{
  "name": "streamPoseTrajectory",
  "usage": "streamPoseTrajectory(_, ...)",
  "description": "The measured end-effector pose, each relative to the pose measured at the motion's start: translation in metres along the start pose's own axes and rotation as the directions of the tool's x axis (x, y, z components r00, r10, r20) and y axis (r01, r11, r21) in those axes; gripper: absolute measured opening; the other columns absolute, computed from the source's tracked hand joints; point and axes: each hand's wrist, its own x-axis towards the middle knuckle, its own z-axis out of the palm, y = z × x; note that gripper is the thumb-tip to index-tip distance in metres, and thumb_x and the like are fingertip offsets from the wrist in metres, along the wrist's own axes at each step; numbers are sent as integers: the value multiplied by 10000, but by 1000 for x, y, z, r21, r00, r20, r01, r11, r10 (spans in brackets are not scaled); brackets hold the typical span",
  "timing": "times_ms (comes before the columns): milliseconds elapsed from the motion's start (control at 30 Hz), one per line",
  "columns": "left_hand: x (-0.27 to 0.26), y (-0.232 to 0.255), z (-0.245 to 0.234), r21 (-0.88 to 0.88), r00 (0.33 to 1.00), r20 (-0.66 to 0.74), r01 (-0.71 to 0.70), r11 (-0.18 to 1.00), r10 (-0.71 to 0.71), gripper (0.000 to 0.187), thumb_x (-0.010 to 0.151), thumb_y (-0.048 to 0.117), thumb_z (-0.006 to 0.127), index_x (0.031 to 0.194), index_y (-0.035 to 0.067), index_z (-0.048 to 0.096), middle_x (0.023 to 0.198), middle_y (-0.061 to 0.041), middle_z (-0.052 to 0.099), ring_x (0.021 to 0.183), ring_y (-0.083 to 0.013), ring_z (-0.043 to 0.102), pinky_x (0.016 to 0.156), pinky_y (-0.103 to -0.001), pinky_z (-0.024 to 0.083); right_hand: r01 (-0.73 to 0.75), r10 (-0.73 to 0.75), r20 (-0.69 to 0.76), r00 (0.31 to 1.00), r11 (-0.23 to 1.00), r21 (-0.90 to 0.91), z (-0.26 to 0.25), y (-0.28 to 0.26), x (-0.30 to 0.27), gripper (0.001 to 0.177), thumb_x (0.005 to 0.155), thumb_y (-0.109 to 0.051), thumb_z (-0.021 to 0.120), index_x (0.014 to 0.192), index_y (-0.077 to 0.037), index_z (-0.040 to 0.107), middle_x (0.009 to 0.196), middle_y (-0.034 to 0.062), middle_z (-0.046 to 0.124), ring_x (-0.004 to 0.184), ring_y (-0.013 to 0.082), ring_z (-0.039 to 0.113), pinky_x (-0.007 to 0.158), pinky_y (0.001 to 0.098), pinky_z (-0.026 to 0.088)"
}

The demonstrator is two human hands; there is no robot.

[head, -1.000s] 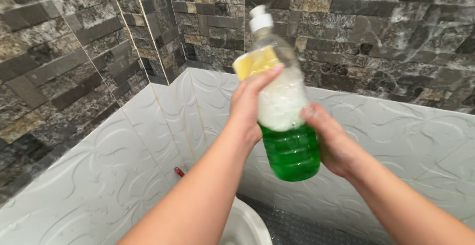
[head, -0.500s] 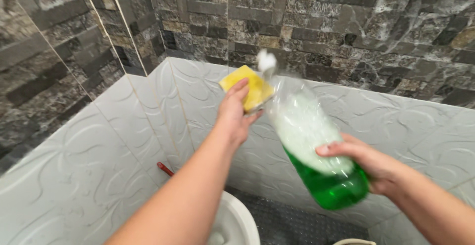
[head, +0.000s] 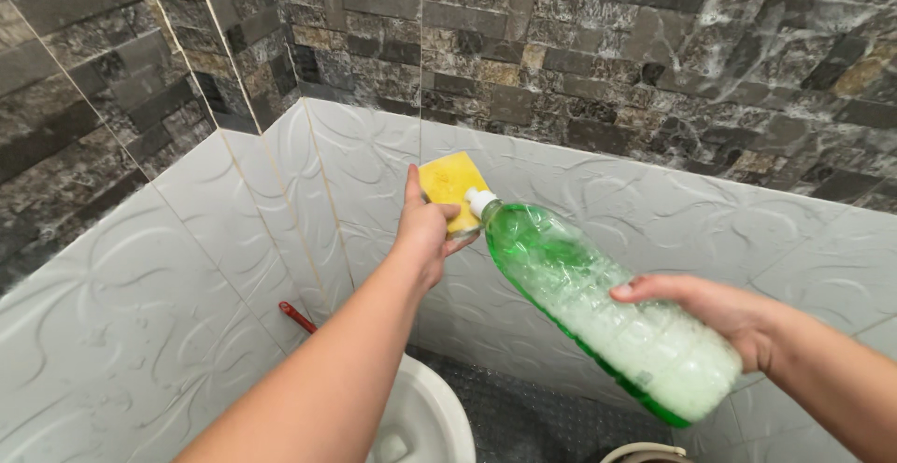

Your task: The person pours green liquid soap onto a yellow sponge and scrubs the tiled bathroom walls. They repeatedly apply soap and wipe the wall surfaces around a squat toilet.

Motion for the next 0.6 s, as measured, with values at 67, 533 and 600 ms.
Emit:
streamPoseTrajectory(67, 7, 1, -3, -4, 1000, -3, -3, 1000, 3, 938, 934, -79, 436, 1616, 425, 34, 1515, -169, 466, 1092, -328, 683, 766, -462, 627, 14, -14, -11, 1000, 1000, -18, 1, -6, 3, 498, 750, -423, 776, 1109, -95, 664, 863, 116, 722, 641, 256, 718, 556, 455, 612)
streamPoseTrajectory(533, 45, 54, -15, 7, 991, -42, -126, 992, 126, 933, 928, -85, 461, 1598, 453, 97, 1526, -134, 450, 1137, -342, 674, 790, -490, 657, 135, -120, 347, 930, 991, -18, 17, -56, 24, 661, 758, -509, 708, 1233, -51, 664, 988, 194, 774, 773, 311, 763, 646, 462, 636)
streamPoseTrajectory(600, 48, 61, -19, 32, 989, -55, -132, 991, 134, 929, 928, -85, 460, 1597, 451, 102, 1522, -135, 458, 1137, -346, 674, 788, -491, 657, 164, -132, 350, 928, 984, -64, 20, -67, 28, 633, 766, -484, 706, 1226, -53, 652, 1004, 186, 762, 790, 318, 758, 660, 467, 632)
